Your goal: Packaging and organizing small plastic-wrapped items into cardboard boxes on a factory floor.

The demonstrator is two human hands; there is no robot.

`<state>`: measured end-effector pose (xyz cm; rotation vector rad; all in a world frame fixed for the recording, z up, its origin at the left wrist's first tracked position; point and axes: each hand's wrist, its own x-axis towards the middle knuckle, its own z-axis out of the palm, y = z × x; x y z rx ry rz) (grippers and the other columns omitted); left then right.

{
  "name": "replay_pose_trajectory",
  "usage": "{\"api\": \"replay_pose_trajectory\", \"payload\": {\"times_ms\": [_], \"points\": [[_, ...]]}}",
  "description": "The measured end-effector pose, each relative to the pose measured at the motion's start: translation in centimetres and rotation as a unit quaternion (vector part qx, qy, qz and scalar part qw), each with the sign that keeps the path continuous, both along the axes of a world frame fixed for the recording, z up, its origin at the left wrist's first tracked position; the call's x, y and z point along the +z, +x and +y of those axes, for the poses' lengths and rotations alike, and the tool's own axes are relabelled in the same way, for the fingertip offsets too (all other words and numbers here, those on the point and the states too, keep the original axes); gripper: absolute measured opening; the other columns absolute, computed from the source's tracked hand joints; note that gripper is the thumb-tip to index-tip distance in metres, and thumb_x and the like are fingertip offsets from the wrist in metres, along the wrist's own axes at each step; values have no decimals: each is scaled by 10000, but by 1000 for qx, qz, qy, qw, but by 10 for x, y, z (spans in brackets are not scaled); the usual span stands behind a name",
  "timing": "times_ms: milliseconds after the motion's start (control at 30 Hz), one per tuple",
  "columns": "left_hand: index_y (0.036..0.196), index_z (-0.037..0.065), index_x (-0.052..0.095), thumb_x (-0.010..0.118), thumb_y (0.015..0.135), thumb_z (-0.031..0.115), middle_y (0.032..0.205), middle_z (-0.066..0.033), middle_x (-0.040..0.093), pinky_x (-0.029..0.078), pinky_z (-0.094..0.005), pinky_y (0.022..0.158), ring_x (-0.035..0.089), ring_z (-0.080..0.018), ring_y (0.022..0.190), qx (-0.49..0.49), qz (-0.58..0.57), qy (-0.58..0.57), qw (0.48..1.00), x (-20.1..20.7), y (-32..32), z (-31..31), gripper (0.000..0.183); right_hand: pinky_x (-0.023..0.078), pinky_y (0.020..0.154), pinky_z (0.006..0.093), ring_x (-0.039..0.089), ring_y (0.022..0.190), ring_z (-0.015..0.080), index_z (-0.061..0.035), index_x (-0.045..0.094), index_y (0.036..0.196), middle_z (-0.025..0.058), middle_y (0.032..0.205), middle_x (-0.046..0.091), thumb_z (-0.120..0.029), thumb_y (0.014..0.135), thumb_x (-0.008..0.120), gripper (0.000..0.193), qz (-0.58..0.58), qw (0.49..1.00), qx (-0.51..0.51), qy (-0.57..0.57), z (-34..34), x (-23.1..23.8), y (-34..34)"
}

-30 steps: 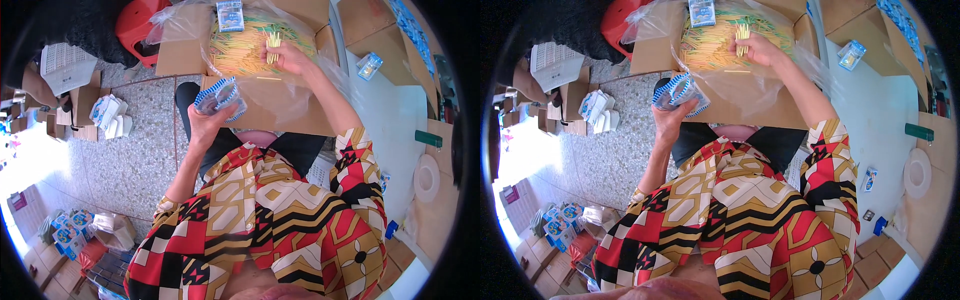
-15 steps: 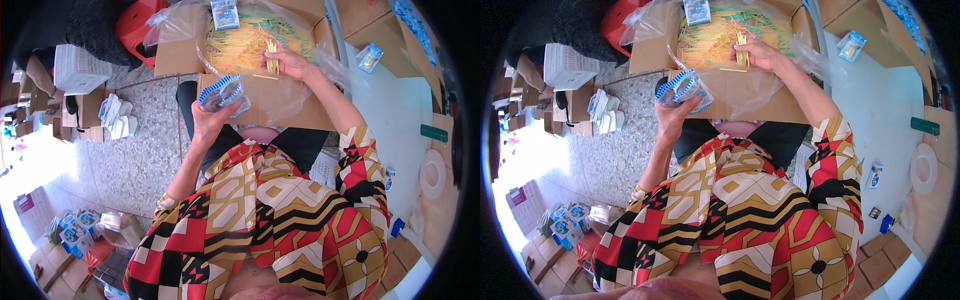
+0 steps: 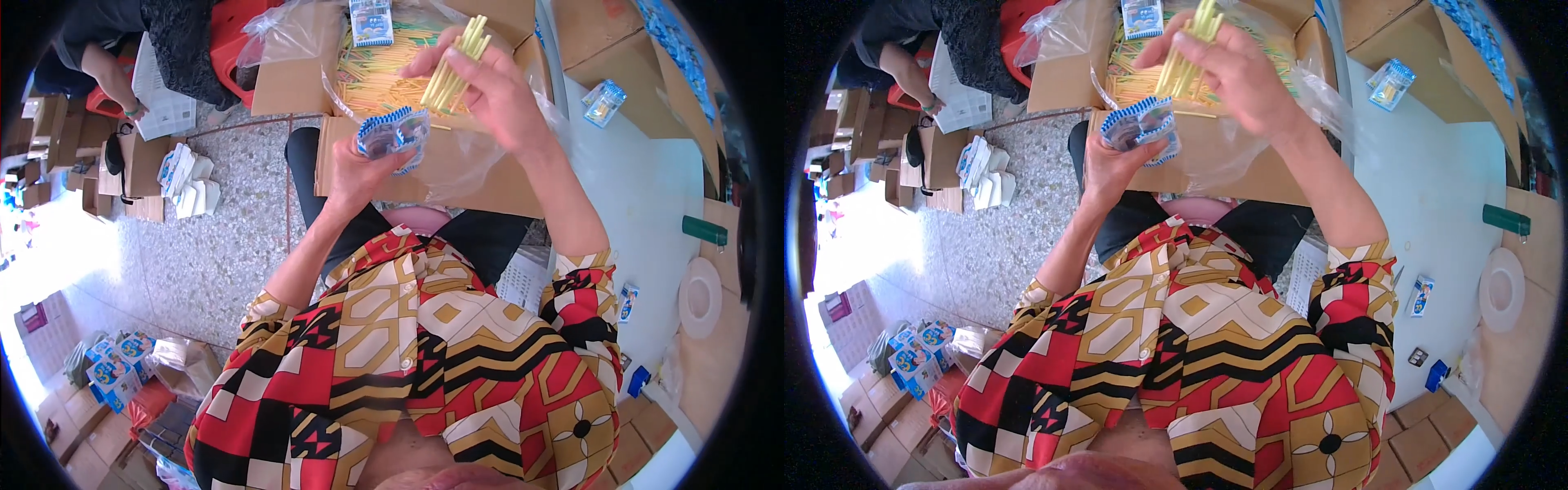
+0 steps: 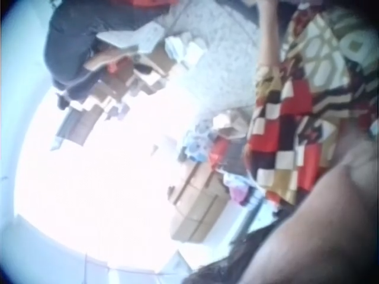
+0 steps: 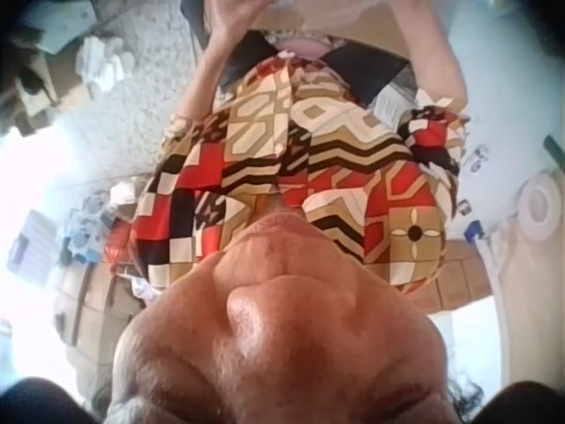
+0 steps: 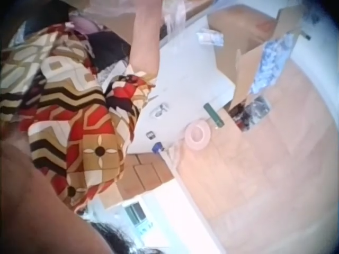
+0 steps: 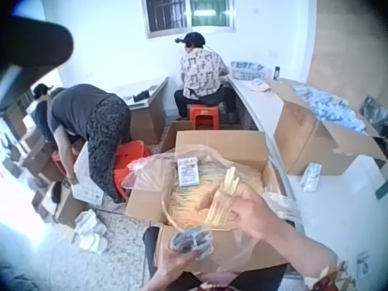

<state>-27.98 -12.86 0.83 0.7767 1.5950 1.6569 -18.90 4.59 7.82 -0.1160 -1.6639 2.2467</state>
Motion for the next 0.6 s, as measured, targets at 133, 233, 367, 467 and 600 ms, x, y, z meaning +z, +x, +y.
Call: {"api": "replay_pose_trajectory", "payload": {"times_ms": [133,233,367,467,600], "points": [[898,-7,656,692,730,29,774,19,634,470,-211,625,540,-33,689,-18,5,1,1000,-4,0,9,175,429,893,315,560,984,164,-33,487,1040,97,973,597,-189,935,420,199,-6,991,14,135,-14,4,3],[865,6,659,700,723,34,762,24,630,466,-213,614,534,-33,684,-26,26,-11,999,-4,-1,11,150,421,876,300,555,947,146,-33,506,1007,75,954,599,-180,935,419,186,-21,975,18,221,-13,6,4],[843,12,658,708,714,42,742,21,630,462,-214,607,531,-30,670,-26,41,-19,999,-4,-4,11,142,412,865,282,544,896,127,-40,535,954,48,921,599,-168,933,419,174,-22,955,9,296,-17,11,4],[840,7,654,722,703,55,726,14,631,464,-218,611,530,-30,657,-40,73,-31,996,-4,-7,10,161,410,870,282,537,882,120,-49,549,935,40,899,595,-171,932,425,174,-128,925,26,356,-17,12,4],[832,3,650,739,688,65,724,9,633,468,-224,609,537,-35,653,-42,90,-61,993,-1,-11,9,180,406,883,283,538,866,120,-50,532,961,41,910,592,-175,930,433,162,-100,912,65,391,-20,29,1]]}}
